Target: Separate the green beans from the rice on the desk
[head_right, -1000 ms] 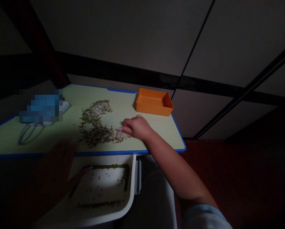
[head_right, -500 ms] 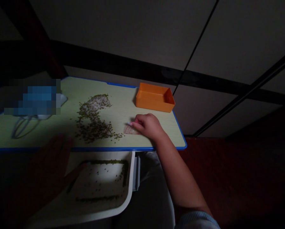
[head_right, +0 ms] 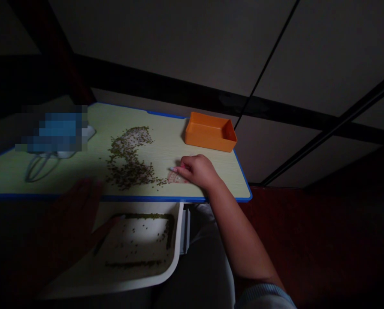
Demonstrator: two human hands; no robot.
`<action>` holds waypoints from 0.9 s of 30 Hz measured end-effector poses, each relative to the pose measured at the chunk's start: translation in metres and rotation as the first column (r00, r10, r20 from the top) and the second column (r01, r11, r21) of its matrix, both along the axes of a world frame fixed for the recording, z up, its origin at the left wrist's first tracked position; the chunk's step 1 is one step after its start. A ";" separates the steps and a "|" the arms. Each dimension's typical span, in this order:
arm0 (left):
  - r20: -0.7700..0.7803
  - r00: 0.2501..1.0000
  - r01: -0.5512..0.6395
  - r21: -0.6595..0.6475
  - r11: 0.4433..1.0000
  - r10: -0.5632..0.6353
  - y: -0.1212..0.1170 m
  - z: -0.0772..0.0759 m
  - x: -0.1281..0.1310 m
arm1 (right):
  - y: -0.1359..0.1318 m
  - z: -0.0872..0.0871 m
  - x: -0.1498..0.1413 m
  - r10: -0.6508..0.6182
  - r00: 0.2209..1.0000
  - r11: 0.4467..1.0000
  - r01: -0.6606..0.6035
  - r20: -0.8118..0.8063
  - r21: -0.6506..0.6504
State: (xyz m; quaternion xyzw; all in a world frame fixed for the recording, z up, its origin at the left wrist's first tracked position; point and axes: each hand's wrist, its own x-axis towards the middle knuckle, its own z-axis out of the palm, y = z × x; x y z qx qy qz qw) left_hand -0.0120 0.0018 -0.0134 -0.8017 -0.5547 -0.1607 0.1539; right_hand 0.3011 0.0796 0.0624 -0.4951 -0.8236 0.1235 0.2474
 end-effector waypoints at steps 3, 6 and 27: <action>0.013 1.000 0.005 0.003 1.000 -0.005 -0.001 0.000 0.000 | -0.001 0.001 -0.003 0.019 0.999 1.000 -0.019 0.027 0.020; -0.005 1.000 0.005 -0.006 1.000 -0.005 -0.002 0.002 0.001 | -0.001 0.001 -0.005 0.029 0.999 0.999 -0.030 0.038 0.039; -0.041 0.999 0.000 -0.013 1.000 -0.001 -0.002 0.005 0.002 | 0.003 -0.004 -0.016 0.028 0.987 0.992 -0.046 0.155 0.117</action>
